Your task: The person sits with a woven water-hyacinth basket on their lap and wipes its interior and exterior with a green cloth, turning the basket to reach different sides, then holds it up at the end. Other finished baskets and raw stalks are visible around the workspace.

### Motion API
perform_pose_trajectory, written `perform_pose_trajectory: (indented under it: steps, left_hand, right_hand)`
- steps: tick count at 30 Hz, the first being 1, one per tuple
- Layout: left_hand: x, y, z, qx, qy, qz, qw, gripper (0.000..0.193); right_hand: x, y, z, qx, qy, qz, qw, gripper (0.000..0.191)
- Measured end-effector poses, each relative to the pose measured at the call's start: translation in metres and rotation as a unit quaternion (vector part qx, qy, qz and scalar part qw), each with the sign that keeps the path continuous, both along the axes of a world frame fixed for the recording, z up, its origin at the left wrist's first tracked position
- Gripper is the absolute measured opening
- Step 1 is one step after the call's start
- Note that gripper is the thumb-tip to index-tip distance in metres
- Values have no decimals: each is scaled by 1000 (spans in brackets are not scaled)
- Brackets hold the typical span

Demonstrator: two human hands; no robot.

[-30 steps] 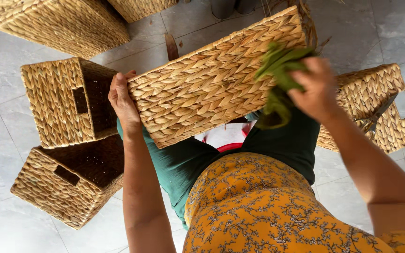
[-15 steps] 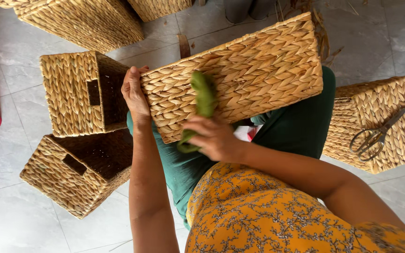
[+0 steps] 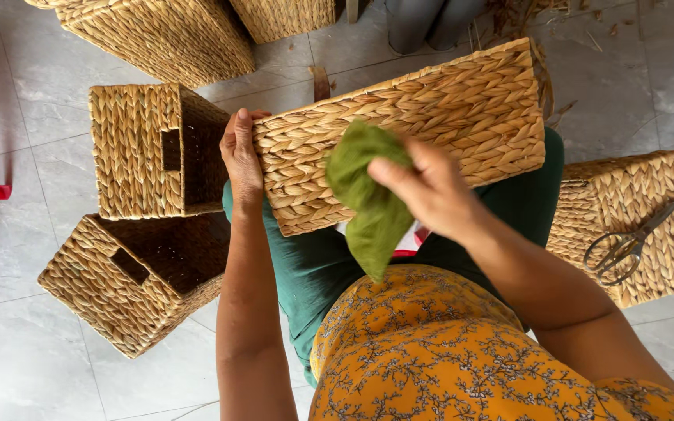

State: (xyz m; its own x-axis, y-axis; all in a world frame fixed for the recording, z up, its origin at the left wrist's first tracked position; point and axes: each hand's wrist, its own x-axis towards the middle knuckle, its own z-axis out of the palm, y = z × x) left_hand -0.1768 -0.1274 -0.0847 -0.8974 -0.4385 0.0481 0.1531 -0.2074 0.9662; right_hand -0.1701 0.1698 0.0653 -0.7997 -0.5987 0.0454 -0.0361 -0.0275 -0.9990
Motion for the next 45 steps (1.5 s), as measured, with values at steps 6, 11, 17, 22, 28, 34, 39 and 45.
perform_pose_trajectory:
  steps: [6, 11, 17, 22, 28, 34, 39, 45]
  left_hand:
    - [5, 0, 3, -24, -4, 7, 1000, 50]
    - [3, 0, -1, -13, -3, 11, 1000, 50]
    - [-1, 0, -5, 1, -4, 13, 1000, 48]
    - [-1, 1, -4, 10, 10, 11, 1000, 48]
    - [-5, 3, -3, 53, 17, 21, 998, 45]
    - [-9, 4, -1, 57, 14, 33, 998, 39]
    - [-15, -2, 9, 81, 0, 39, 996, 35]
    - [-12, 1, 18, 17, -61, 64, 996, 42]
  right_hand:
    - [-64, 37, 19, 328, 287, -105, 894, 28]
    - [-44, 40, -10, 282, 302, -177, 893, 44]
    - [-24, 22, -64, 333, 471, -143, 804, 55]
    - [-42, 57, -72, 319, 400, -199, 836, 40]
    - [-26, 24, -76, 252, 407, -178, 860, 36]
    - [20, -96, -67, 148, 414, 17, 898, 43]
    - [16, -127, -52, 137, 482, 78, 862, 49]
    - [-6, -49, -64, 252, 481, 1, 840, 46]
